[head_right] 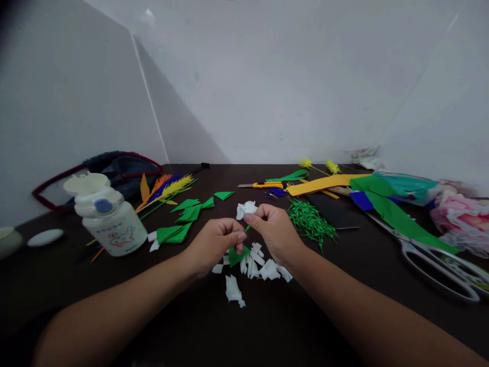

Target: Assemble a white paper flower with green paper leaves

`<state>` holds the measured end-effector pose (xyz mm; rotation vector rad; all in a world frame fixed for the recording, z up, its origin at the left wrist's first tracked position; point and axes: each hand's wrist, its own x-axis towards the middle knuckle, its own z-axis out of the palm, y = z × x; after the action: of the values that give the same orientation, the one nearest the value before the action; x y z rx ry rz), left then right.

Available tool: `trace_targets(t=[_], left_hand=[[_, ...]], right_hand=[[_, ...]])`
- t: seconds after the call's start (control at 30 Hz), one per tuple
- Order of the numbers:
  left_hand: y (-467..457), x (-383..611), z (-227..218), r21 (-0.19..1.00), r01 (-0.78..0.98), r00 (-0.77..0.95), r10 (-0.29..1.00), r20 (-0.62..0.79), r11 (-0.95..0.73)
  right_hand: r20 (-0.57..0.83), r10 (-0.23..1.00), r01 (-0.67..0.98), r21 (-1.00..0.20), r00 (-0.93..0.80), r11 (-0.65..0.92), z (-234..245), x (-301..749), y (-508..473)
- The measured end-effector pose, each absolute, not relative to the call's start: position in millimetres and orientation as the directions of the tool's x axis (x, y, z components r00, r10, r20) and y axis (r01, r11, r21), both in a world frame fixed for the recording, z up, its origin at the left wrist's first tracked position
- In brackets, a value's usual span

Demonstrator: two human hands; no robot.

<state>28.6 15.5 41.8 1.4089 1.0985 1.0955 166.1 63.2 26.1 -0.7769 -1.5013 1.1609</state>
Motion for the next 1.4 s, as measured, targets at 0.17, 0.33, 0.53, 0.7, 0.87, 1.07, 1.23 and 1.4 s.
trace_targets(t=[0.17, 0.33, 0.53, 0.7, 0.87, 1.07, 1.23, 1.4], left_hand=[[15, 28, 42, 0.981, 0.158, 0.184, 0.979, 0.083, -0.113], [16, 28, 41, 0.983, 0.153, 0.172, 0.982, 0.073, -0.100], [16, 28, 41, 0.993, 0.078, 0.174, 0.982, 0.073, -0.088], [16, 27, 42, 0.989, 0.113, 0.198, 0.977, 0.073, -0.097], [16, 25, 39, 0.920, 0.323, 0.209, 0.965, 0.159, -0.221], [20, 19, 38, 0.845, 0.440, 0.230, 0.948, 0.220, -0.303], [24, 22, 36, 0.934, 0.242, 0.222, 0.952, 0.209, -0.262], [26, 25, 35, 0.979, -0.006, 0.135, 0.970, 0.204, -0.205]], right_hand=[[0.364, 0.917, 0.020, -0.928, -0.165, 0.372, 26, 166, 65], [0.334, 0.896, -0.101, -0.942, -0.292, 0.319, 32, 169, 62], [0.329, 0.859, -0.230, -0.939, -0.391, 0.255, 37, 174, 61], [0.345, 0.891, -0.199, -0.934, -0.295, 0.296, 31, 170, 63], [0.340, 0.921, -0.131, -0.938, -0.188, 0.320, 26, 166, 66], [0.359, 0.891, 0.033, -0.924, -0.277, 0.382, 31, 171, 65], [0.341, 0.854, 0.222, -0.866, -0.394, 0.448, 40, 170, 55], [0.444, 0.796, 0.085, -0.851, -0.410, 0.519, 41, 169, 49]])
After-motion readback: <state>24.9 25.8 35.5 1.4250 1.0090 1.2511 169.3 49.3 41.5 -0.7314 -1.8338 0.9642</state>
